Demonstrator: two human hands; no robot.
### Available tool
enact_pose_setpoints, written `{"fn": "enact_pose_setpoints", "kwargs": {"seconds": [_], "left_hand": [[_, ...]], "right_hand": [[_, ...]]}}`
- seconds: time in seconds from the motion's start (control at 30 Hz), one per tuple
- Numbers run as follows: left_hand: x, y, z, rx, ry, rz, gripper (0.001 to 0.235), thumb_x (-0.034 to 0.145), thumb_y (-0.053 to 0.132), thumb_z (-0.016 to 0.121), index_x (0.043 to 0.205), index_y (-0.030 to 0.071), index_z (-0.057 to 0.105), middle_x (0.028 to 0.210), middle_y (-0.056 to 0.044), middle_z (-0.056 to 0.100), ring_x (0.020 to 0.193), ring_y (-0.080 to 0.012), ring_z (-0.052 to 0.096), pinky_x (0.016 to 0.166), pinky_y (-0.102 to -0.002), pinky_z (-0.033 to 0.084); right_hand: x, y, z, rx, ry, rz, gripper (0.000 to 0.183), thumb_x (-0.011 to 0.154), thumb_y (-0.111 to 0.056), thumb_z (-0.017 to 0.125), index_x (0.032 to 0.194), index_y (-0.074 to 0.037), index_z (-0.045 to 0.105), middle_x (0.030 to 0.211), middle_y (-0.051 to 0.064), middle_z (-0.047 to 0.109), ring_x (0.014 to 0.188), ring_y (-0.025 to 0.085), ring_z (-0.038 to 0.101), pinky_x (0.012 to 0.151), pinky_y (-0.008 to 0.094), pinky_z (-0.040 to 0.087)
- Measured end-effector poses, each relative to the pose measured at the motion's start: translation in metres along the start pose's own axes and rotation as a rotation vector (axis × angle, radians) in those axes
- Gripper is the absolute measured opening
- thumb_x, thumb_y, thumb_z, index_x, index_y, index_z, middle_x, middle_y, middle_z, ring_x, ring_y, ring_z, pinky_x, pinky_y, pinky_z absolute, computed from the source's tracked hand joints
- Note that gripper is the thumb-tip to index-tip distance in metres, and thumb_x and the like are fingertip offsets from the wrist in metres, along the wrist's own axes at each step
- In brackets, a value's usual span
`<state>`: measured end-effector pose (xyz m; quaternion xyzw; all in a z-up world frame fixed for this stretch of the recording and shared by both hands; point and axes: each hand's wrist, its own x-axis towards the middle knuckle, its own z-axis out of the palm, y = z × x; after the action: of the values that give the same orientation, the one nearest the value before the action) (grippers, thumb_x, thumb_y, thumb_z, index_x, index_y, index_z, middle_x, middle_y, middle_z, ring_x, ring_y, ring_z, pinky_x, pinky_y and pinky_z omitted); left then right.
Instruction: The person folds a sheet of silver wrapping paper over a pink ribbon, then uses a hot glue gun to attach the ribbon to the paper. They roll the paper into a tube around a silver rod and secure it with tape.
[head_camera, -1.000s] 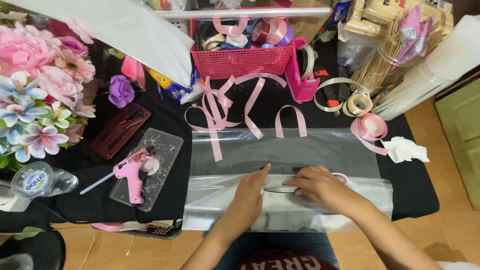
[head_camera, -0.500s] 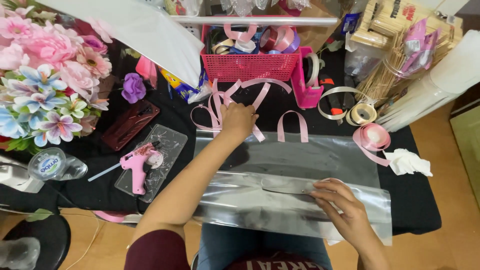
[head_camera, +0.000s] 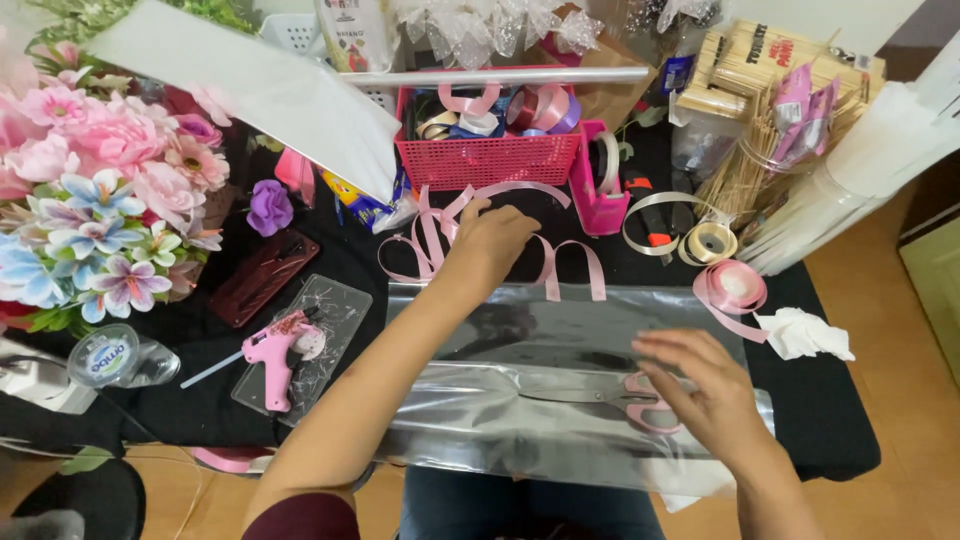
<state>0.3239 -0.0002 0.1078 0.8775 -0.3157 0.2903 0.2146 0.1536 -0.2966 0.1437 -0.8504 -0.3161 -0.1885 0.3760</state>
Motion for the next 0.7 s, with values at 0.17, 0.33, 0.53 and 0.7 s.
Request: {"fn": "enact_pose_setpoints", "kwargs": {"seconds": [0.17,0.33,0.53,0.7], "left_hand": [[-0.006,0.067,-0.040,0.018,0.019,0.031,0.022,0.081,0.004,0.080,0.100,0.011,0.070,0.082,-0.005,0.071,0.085,-0.0196,0.067,0.110,-0.041,0.034],[-0.024,0.090,-0.069,-0.134,0.026,0.033,0.015,0.091,0.006,0.071,0.106,0.009,0.069,0.085,-0.006,0.067,0.087,-0.0202,0.067,0.108,-0.041,0.038],[-0.041,0.070,-0.069,-0.284,-0.007,-0.148,0.013,0.095,0.010,0.071,0.108,0.010,0.073,0.086,-0.002,0.071,0.085,-0.0165,0.072,0.096,-0.032,0.050],[-0.044,0.065,-0.071,-0.487,-0.075,-0.389,0.016,0.090,0.014,0.076,0.106,0.017,0.076,0.088,0.002,0.074,0.084,-0.0142,0.074,0.080,-0.024,0.059]], "right_hand": [[0.061,-0.031,0.025,-0.160,0.204,0.046,0.041,0.080,-0.027,0.088,0.110,-0.004,0.073,0.093,0.014,0.072,0.084,0.032,0.070,0.072,0.040,0.058],[0.088,-0.040,0.046,-0.363,0.174,0.006,0.023,0.090,-0.021,0.079,0.107,-0.007,0.072,0.087,0.006,0.068,0.078,0.022,0.069,0.068,0.031,0.059],[0.099,-0.045,0.039,-0.112,-0.094,0.284,0.016,0.088,-0.015,0.077,0.103,-0.010,0.075,0.083,0.009,0.073,0.080,0.027,0.070,0.068,0.039,0.057],[0.097,-0.041,0.046,-0.170,-0.068,0.233,0.042,0.076,-0.026,0.089,0.110,-0.009,0.071,0.091,0.012,0.072,0.085,0.029,0.069,0.072,0.039,0.058]]}}
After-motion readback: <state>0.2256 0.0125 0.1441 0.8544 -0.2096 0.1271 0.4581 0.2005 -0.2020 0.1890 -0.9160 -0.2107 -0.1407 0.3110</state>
